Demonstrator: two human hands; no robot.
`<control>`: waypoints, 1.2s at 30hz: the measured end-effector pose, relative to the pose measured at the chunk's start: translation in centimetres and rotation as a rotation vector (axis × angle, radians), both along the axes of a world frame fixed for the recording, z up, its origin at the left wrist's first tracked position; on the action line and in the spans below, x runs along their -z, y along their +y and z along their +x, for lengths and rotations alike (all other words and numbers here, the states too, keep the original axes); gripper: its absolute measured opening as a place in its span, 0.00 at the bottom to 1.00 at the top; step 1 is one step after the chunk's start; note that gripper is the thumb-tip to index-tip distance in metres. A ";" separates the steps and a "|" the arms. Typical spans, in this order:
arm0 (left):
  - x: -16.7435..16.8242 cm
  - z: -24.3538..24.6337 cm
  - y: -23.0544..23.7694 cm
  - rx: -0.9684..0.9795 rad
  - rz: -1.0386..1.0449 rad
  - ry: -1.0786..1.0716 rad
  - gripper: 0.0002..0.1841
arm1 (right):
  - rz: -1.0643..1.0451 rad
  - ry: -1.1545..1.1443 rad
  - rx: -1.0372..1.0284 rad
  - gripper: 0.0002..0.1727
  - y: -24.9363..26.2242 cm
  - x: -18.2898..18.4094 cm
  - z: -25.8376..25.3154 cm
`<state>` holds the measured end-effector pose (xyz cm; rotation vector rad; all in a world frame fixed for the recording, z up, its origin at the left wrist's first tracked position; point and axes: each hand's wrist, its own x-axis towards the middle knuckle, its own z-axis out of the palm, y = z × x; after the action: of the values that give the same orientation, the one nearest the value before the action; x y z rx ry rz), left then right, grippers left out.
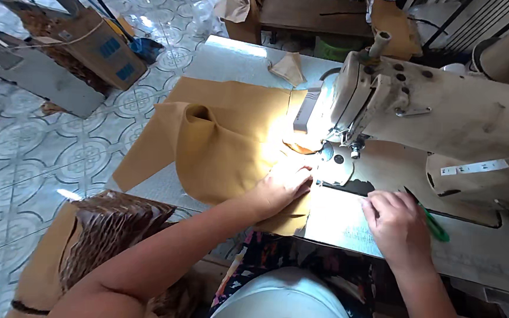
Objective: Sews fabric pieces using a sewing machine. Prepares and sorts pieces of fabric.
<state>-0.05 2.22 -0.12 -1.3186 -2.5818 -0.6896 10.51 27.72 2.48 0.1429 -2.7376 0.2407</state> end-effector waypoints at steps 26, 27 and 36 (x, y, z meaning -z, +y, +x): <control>-1.6 -4.6 1.9 -0.314 -0.207 -0.064 0.21 | -0.130 0.081 -0.192 0.20 -8.1 4.3 -1.3; -1.7 -5.0 2.0 -0.339 -0.263 -0.115 0.22 | -0.129 0.082 -0.170 0.20 -8.2 4.3 -1.4; -1.8 -6.7 4.3 -0.336 -0.340 -0.125 0.22 | -0.108 0.043 -0.090 0.23 -8.1 4.3 -1.8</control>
<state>-6.75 6.54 1.72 -0.8974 -3.0198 -0.2911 8.74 19.64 -1.81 0.2392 -2.6713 0.4053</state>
